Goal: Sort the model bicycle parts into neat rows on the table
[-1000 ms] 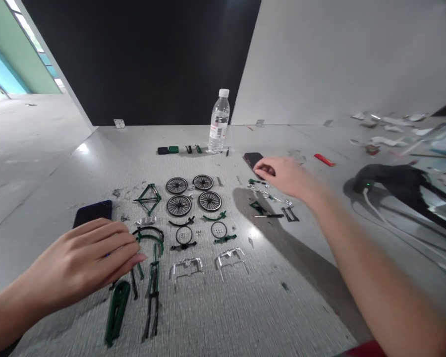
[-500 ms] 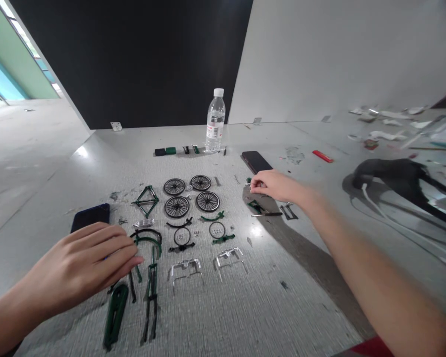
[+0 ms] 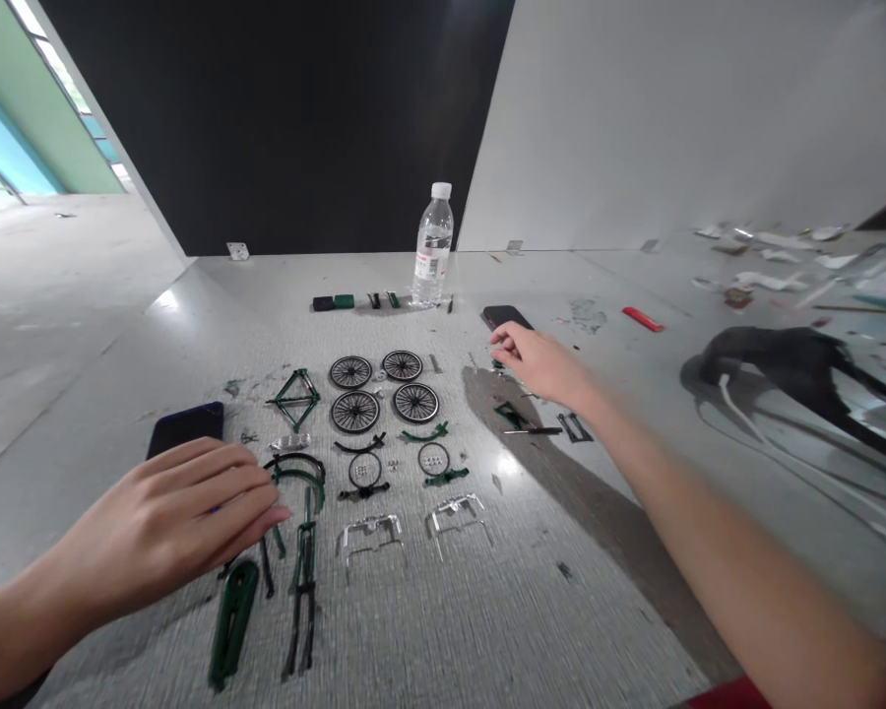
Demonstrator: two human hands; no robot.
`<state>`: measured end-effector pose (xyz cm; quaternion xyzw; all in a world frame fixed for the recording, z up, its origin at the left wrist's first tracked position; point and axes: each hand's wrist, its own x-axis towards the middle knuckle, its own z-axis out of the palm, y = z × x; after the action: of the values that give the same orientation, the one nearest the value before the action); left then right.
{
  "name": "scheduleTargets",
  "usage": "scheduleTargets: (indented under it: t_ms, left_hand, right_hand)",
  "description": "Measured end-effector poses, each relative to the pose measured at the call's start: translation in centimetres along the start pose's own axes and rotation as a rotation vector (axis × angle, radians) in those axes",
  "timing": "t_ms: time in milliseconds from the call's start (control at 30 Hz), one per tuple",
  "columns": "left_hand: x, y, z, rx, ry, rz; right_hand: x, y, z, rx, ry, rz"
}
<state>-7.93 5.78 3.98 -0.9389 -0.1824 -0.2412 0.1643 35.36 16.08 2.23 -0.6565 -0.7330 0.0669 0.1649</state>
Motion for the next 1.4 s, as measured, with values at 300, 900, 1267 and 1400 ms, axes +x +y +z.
scheduleTargets:
  t_ms: [300,900,1267,1400]
  left_hand:
    - [-0.3,0.0,0.1,-0.005,-0.009,0.015]
    - [-0.2,0.0,0.0,-0.010,-0.013,0.020]
    - [-0.2,0.0,0.0,-0.016,-0.010,0.015]
    - [-0.1,0.0,0.1,-0.007,-0.005,0.017]
  right_hand:
    - [2.4,0.0,3.2,-0.170,0.057,-0.047]
    - [-0.3,-1.0,1.8,-0.362,0.001,-0.233]
    - [-0.2,-0.9,1.8,-0.374,-0.042,-0.181]
    - [-0.2,-0.8,1.8,-0.386,-0.054,-0.163]
